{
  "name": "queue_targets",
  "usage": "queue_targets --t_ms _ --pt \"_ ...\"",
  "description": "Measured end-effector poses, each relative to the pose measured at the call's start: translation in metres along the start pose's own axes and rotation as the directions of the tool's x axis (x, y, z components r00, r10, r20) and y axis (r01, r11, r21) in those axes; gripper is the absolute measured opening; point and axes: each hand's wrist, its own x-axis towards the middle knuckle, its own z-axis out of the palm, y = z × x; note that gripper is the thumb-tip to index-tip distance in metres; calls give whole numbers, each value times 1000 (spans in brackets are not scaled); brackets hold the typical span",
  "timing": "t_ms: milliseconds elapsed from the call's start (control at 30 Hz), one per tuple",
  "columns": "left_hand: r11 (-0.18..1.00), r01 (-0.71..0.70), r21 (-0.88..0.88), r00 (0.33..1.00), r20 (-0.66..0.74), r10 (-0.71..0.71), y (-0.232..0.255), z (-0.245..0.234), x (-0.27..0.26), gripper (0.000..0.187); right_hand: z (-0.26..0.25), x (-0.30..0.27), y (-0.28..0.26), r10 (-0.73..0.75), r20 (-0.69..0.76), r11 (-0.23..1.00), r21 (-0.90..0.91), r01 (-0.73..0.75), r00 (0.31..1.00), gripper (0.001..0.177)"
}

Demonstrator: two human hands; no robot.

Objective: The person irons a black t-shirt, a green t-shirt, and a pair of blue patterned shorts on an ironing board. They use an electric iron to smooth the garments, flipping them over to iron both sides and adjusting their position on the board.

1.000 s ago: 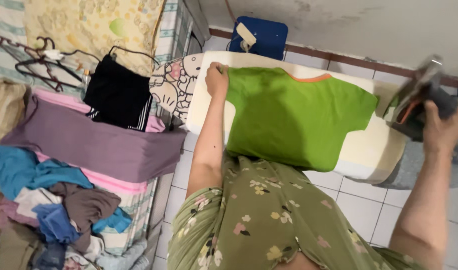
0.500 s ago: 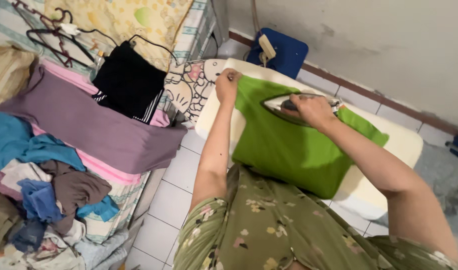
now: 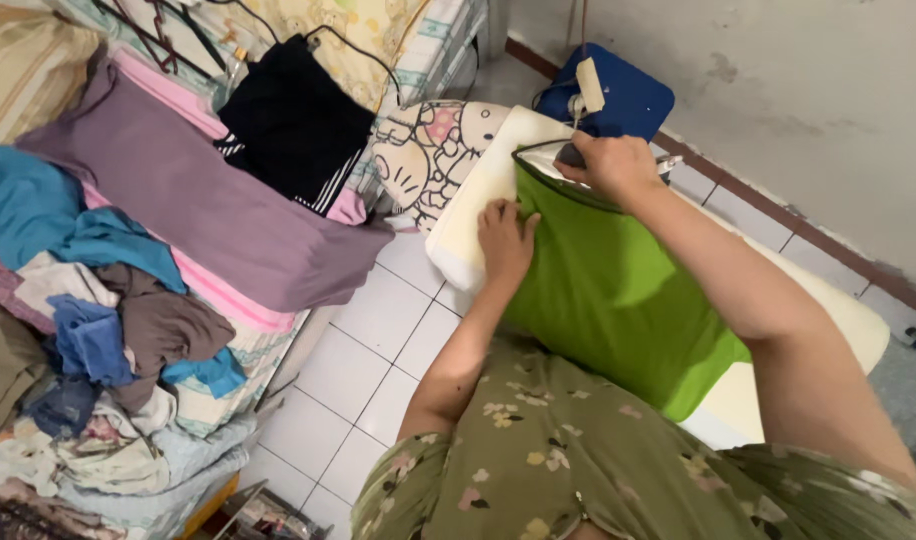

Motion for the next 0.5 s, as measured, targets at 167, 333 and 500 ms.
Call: queue_targets --t_ms 167,333,500 --pt "991 -9 -136 997 -81 -2 -6 -4 -1 25 5 -2 4 -38 31 999 -3 39 999 50" --pt "957 126 -261 991 75 -110 -20 -29 -4 18 32 -5 -2 32 -91 986 164 -17 995 49" --pt "904 163 -394 986 81 -143 -27 -48 -11 12 35 -50 -44 111 243 958 230 -168 964 51"
